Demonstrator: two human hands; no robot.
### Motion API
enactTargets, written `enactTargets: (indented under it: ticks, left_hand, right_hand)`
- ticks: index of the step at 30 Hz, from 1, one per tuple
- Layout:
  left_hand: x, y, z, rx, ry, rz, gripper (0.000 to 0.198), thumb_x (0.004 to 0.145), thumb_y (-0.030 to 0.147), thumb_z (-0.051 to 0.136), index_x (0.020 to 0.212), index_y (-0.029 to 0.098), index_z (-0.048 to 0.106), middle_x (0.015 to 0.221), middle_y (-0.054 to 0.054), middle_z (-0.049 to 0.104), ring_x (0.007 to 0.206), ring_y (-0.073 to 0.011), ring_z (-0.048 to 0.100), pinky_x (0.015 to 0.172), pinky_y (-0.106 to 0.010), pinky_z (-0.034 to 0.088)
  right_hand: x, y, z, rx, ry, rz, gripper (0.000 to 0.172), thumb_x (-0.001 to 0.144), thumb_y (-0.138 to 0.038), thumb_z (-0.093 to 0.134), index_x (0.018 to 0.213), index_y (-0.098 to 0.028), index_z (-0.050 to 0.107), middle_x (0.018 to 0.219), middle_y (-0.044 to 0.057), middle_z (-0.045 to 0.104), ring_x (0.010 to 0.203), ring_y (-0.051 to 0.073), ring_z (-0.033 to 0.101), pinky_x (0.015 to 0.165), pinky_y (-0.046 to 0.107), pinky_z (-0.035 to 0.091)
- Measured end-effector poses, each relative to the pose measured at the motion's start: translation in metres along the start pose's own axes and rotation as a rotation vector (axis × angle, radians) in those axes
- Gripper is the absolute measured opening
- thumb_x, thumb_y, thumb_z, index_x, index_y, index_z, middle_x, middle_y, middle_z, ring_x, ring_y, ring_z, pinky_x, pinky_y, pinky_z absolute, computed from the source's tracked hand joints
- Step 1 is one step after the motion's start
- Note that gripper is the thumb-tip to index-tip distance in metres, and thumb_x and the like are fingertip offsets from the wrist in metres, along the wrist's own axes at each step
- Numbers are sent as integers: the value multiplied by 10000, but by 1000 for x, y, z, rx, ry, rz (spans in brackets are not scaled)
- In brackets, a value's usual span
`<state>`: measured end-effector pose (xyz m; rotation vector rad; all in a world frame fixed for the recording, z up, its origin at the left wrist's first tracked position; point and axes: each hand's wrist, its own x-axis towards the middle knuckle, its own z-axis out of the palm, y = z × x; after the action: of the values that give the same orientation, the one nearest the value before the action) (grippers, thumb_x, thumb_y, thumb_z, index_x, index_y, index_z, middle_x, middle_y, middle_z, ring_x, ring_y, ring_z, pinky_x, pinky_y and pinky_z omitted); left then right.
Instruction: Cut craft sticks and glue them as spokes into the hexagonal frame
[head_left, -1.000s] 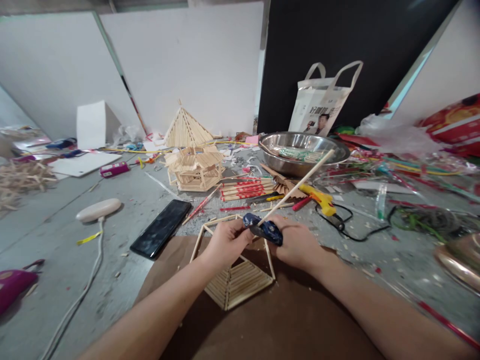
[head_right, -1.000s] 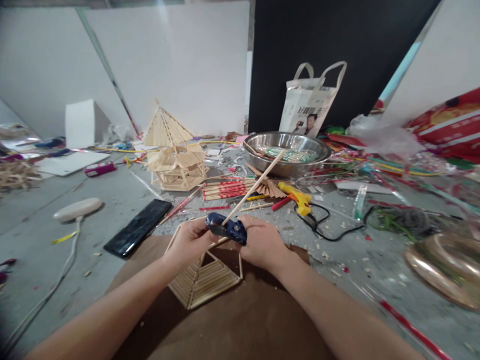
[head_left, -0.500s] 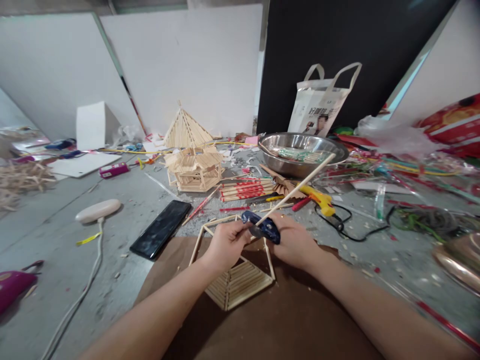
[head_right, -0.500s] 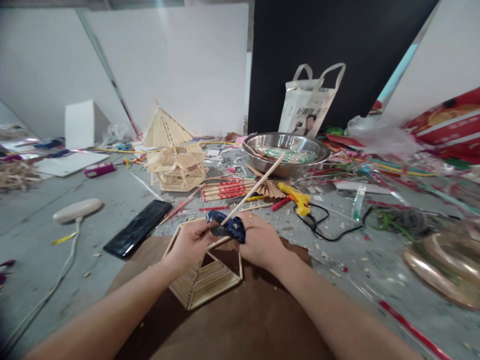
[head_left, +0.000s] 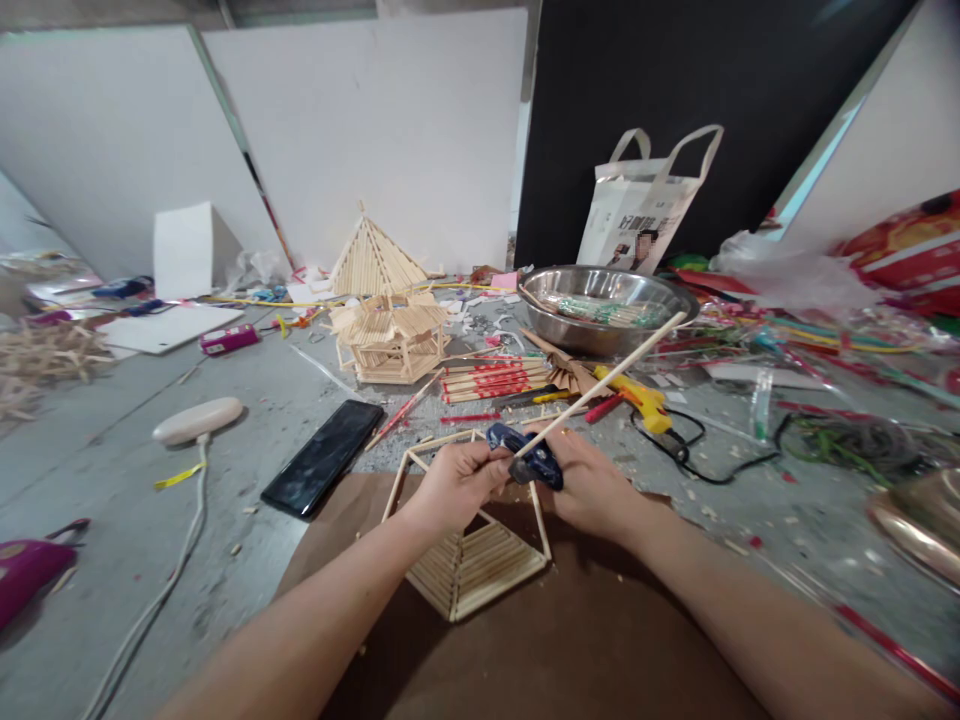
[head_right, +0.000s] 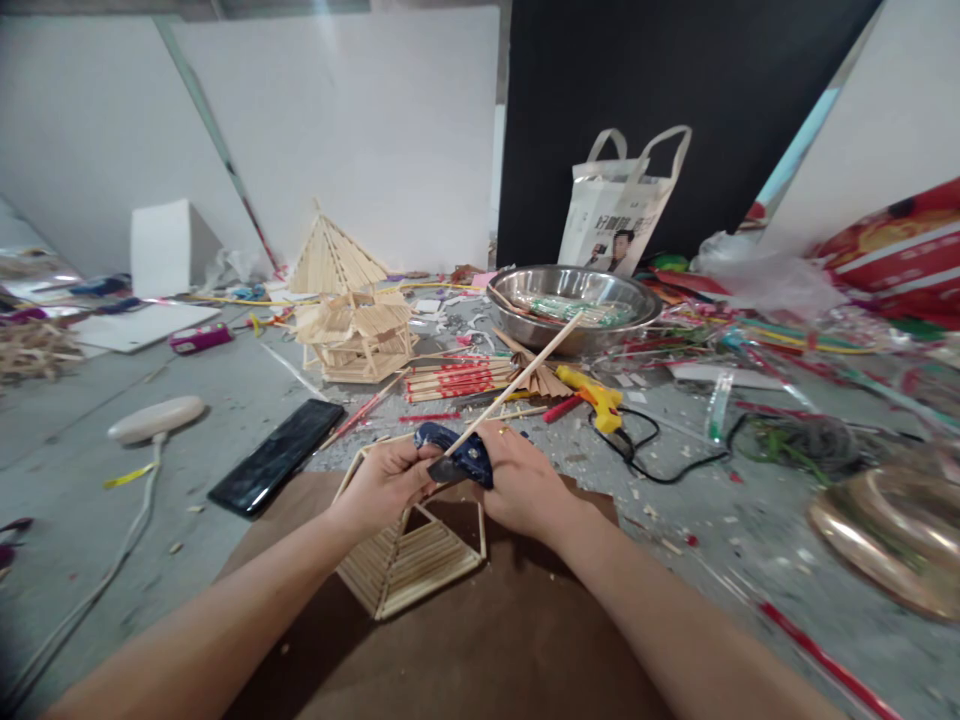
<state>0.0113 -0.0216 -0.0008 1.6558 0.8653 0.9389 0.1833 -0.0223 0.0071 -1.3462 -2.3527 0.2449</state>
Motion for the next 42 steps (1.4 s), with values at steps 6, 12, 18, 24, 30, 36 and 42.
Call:
enactTargets:
  ticks: [6, 12, 18, 24, 30, 36, 42]
  left_hand:
    - [0, -2, -1, 346, 172, 193, 154, 729, 193, 450, 731, 139, 594, 624, -13, 582, 578, -95, 507, 550, -193, 383]
    - [-3, 0, -3, 536, 155, 284, 170, 743, 198, 444, 749, 135, 602, 674, -43, 621, 601, -112, 546, 560, -201, 408]
    - [-3, 0, -3, 522, 126, 277, 214, 772, 216, 409, 758, 129, 605, 672, -44, 623, 597, -108, 551, 547, -190, 406]
    - [-2, 9, -11, 388, 25, 187, 221, 763, 243, 429, 714, 120, 607, 594, -21, 600, 546, -87, 524, 503, -168, 380]
    - [0, 5, -8, 205, 30, -5, 345, 760, 367, 422, 550, 121, 543, 479, 13, 485, 443, -57, 425, 426, -165, 314]
    - [1, 5, -8, 211, -2, -8, 352, 768, 368, 411, 557, 113, 529, 498, 23, 459, 437, -37, 370, 426, -158, 280]
    - [0, 9, -9, 372, -6, 71, 300, 778, 284, 396, 579, 119, 549, 499, 22, 502, 444, -40, 400, 436, -144, 293]
  right_hand:
    - [2, -3, 3, -66, 37, 58, 343, 678, -288, 466, 989, -147, 445, 983, 113, 508, 948, 229, 427, 813, 343, 320]
    - [1, 0, 7, -56, 28, 33, 375, 672, -210, 444, 1041, -148, 426, 1008, 107, 505, 970, 220, 415, 823, 342, 310]
    - [1, 1, 6, -79, 12, 6, 388, 678, -199, 438, 1061, -137, 414, 1034, 124, 494, 1024, 230, 387, 882, 391, 262]
    - [2, -2, 1, 4, 14, -66, 387, 702, -264, 443, 1064, -131, 413, 1031, 120, 491, 985, 213, 407, 848, 349, 312]
    - [2, -1, 3, 23, 35, -77, 465, 691, -297, 474, 1116, -137, 375, 1089, 126, 468, 1048, 233, 373, 883, 397, 269]
    - [2, -3, 0, 62, 50, -92, 350, 685, -265, 466, 1013, -147, 427, 1028, 111, 491, 980, 212, 413, 855, 362, 303]
    - [0, -3, 1, 23, 32, -50, 263, 700, -291, 451, 921, -149, 467, 972, 117, 510, 948, 219, 430, 806, 340, 336]
